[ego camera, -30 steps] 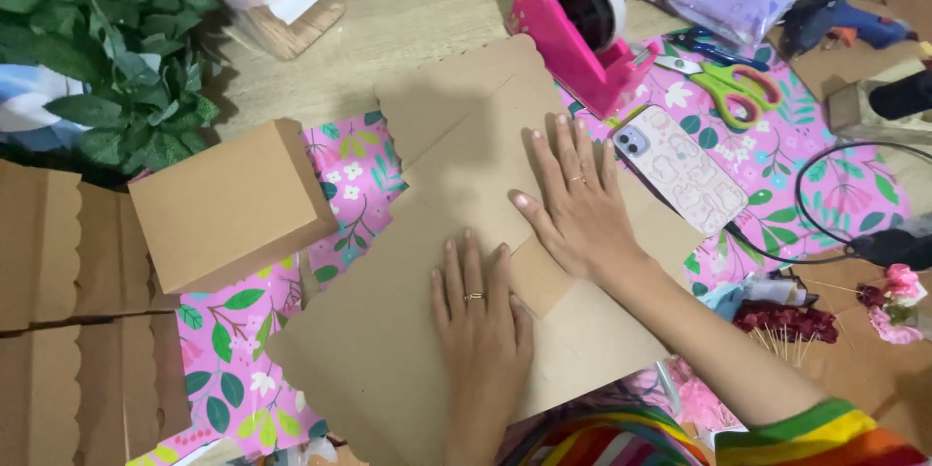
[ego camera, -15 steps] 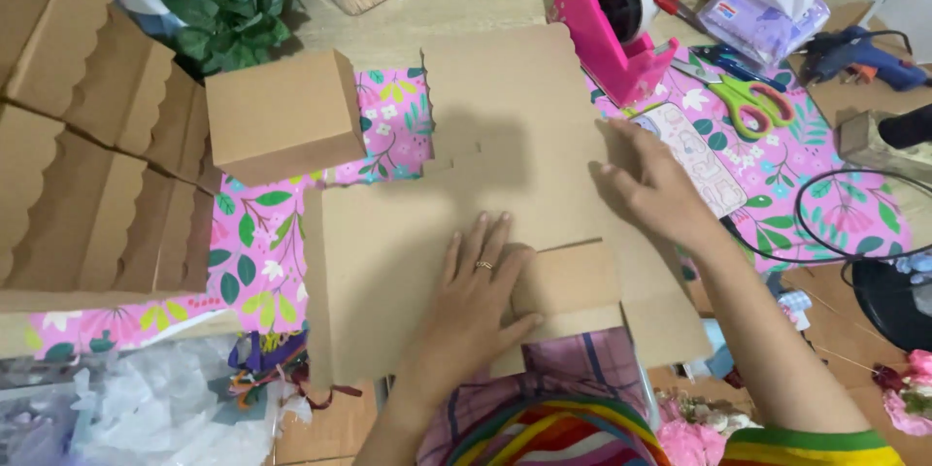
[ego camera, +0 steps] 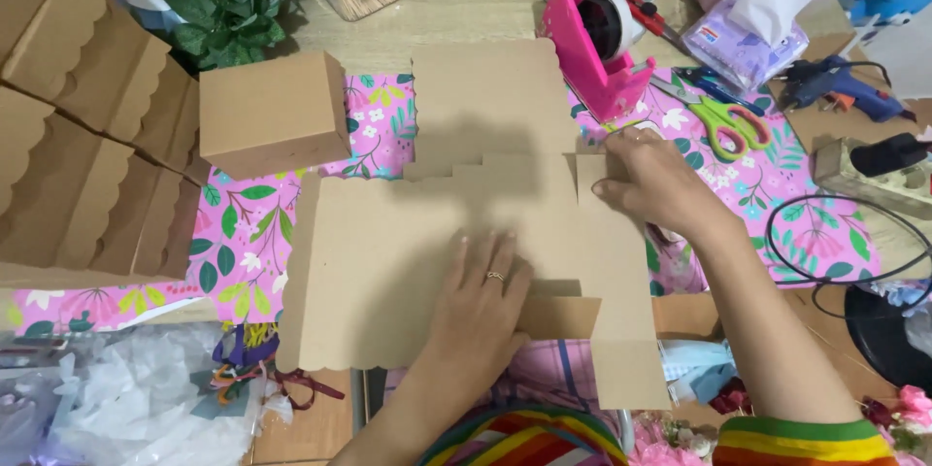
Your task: The person assembles a flat cardboard box by folding the side flaps and tucking the tabs into slots to form the box structure. They work on a table with a pink floral mat, surrounded by other crafting supplies.
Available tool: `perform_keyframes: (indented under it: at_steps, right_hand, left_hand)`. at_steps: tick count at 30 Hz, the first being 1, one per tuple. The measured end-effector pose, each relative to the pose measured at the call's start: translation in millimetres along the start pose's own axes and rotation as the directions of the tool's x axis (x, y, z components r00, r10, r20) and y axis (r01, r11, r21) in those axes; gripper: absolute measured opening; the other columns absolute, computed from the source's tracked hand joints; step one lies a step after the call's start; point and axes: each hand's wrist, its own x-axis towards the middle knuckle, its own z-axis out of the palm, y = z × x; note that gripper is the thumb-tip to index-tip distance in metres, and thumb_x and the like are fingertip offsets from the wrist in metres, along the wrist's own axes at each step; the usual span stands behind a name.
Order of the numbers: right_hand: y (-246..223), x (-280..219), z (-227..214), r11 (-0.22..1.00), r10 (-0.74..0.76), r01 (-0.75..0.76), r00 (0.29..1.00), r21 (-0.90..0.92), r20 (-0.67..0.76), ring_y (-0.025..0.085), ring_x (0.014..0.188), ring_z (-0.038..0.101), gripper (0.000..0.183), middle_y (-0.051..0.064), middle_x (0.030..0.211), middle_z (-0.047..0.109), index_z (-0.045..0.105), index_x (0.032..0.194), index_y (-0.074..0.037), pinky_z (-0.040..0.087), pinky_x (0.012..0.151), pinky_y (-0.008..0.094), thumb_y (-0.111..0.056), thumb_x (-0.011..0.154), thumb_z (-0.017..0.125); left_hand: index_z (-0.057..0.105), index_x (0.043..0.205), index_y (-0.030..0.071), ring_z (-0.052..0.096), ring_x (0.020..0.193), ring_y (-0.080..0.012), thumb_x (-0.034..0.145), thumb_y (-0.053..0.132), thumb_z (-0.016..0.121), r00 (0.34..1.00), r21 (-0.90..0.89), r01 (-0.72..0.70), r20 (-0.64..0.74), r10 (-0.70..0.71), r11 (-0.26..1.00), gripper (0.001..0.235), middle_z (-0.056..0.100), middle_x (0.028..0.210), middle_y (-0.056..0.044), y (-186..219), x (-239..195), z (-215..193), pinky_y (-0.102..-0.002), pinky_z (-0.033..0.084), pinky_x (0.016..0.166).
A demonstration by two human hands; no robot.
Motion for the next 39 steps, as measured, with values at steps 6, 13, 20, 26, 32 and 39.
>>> perform_keyframes:
  at_steps: [6, 13, 20, 26, 32, 39]
  right_hand:
    - [-19, 25, 1, 0.942, -0.293, 0.242, 0.931, -0.234, -0.216, 0.027, 0.095, 0.053, 0.014, 0.002, 0.089, 0.065, 0.058, 0.089, -0.013, 0.030, 0.089, 0.041, -0.013, 0.081, 0.069]
    - [-30, 6, 22, 0.910, -0.353, 0.241, 0.878, -0.339, -0.323, 0.032, 0.055, 0.050, 0.007, 0.011, 0.061, 0.048, 0.054, 0.095, -0.009, 0.042, 0.043, 0.047, -0.010, 0.097, 0.061]
    - [-3, -23, 38, 0.861, -0.481, 0.506, 0.842, 0.048, -0.246, 0.030, 0.142, 0.052, 0.048, 0.015, 0.149, 0.057, 0.062, 0.138, -0.004, 0.034, 0.126, 0.044, 0.008, 0.093, 0.051]
    - [2, -30, 49, 0.867, -0.471, 0.491, 0.863, 0.086, -0.180, 0.034, 0.153, 0.035, 0.058, 0.017, 0.160, 0.043, 0.046, 0.150, -0.001, 0.024, 0.129, 0.046, -0.001, 0.092, 0.047]
    - [-13, -21, 54, 0.887, -0.439, 0.419, 0.895, -0.195, -0.078, 0.033, 0.150, 0.039, 0.058, 0.020, 0.158, 0.044, 0.042, 0.152, 0.000, 0.033, 0.122, 0.043, -0.017, 0.097, 0.041]
    - [-21, 7, 60, 0.918, -0.356, 0.310, 0.919, -0.249, -0.171, 0.025, 0.150, 0.039, 0.052, 0.012, 0.158, 0.048, 0.046, 0.153, -0.004, 0.029, 0.124, 0.038, -0.022, 0.104, 0.039]
  left_hand:
    - [0.060, 0.125, 0.009, 0.052, 0.130, -0.0325, 0.059, 0.055, 0.091, 0.989, -0.048, 0.148, 0.030, -0.146, 0.988, 0.087, 0.059, 0.140, -0.014, -24, 6, 20, -0.049, 0.041, 0.104]
    - [0.058, 0.132, 0.008, 0.057, 0.127, -0.0248, 0.050, 0.063, 0.095, 0.975, -0.098, 0.212, -0.040, -0.217, 0.972, 0.105, 0.064, 0.135, -0.007, -39, 11, 21, -0.042, 0.044, 0.097]
    - [0.064, 0.129, 0.019, 0.054, 0.128, -0.0289, 0.055, 0.064, 0.093, 0.982, -0.132, 0.163, -0.073, -0.173, 0.978, 0.092, 0.060, 0.139, -0.012, -43, 7, 19, -0.046, 0.044, 0.094]
    - [0.062, 0.133, 0.016, 0.051, 0.132, -0.0310, 0.066, 0.063, 0.089, 0.981, -0.193, 0.179, -0.038, -0.189, 0.965, 0.086, 0.057, 0.143, -0.014, -44, 5, 17, -0.049, 0.041, 0.100]
    - [0.061, 0.133, 0.017, 0.050, 0.130, -0.0350, 0.064, 0.064, 0.090, 0.985, -0.209, 0.146, -0.059, -0.162, 0.967, 0.088, 0.053, 0.144, -0.018, -45, 3, 24, -0.052, 0.041, 0.100]
    - [0.060, 0.132, 0.014, 0.043, 0.140, -0.0330, 0.076, 0.066, 0.078, 0.980, -0.229, 0.190, -0.018, -0.199, 0.955, 0.079, 0.046, 0.153, -0.017, -44, 0, 31, -0.060, 0.031, 0.114]
